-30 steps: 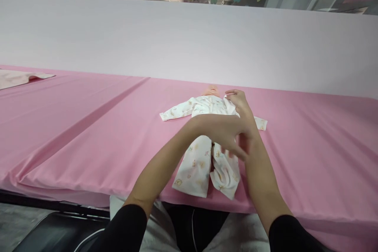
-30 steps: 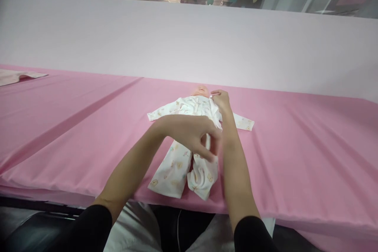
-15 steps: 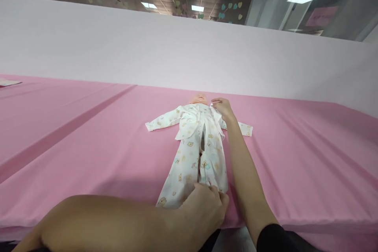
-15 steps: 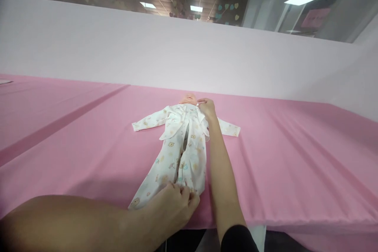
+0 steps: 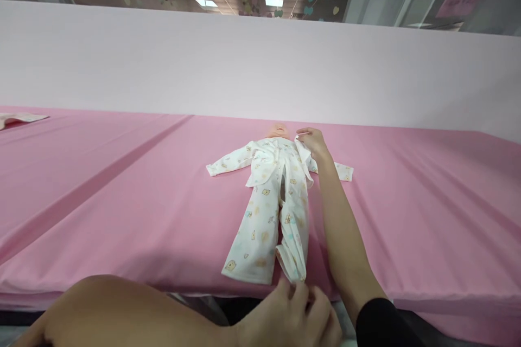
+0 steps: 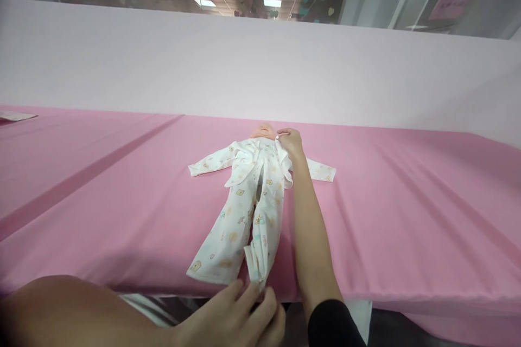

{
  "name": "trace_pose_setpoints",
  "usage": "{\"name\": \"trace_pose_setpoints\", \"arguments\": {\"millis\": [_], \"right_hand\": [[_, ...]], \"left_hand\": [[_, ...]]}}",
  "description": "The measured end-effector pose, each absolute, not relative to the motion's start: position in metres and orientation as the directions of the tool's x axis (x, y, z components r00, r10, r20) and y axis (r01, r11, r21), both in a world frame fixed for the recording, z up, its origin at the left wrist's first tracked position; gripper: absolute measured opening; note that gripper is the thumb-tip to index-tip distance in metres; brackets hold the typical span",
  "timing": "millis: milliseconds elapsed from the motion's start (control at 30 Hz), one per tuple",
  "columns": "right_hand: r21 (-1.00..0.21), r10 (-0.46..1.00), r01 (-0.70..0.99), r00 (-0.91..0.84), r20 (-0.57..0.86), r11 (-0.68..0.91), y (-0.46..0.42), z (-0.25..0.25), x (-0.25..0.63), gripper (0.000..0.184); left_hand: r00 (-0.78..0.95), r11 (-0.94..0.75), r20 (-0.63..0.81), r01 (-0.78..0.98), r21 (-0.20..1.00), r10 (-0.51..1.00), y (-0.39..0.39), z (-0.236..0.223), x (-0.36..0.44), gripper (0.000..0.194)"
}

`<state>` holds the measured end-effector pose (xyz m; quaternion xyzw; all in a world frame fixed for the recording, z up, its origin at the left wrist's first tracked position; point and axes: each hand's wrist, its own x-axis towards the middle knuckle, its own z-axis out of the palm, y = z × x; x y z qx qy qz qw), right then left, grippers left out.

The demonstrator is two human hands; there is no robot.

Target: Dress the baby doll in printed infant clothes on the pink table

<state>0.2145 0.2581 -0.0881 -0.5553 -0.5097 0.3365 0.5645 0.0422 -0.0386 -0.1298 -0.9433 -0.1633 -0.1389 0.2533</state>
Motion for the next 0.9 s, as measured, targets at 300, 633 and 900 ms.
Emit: {"name": "trace_pose_setpoints", "arguments": {"millis": [300,633,900], "right_hand": [[-0.972,0.951,0.173,0.235,0.199,0.160,0.258,-0.088,0.215,0.027],[-0.972,0.954,0.188,0.237,0.187,0.143,0.256,-0.086,0.214,0.028],[-0.966,0.956,0.209,0.218,0.197,0.151,0.259,-0.089,0.215,0.028]], "left_hand": [[0.844,-0.721,0.193,0.529,-0.447,0.500,0.004,-0.136,0.038,0.028],[0.917,-0.892,0.018,0.392,-0.227,0.399,-0.035,-0.115,0.031,0.025],[0.946,-0.910,0.146,0.319,-0.265,0.289,-0.001,-0.108,0.047,0.013]]}}
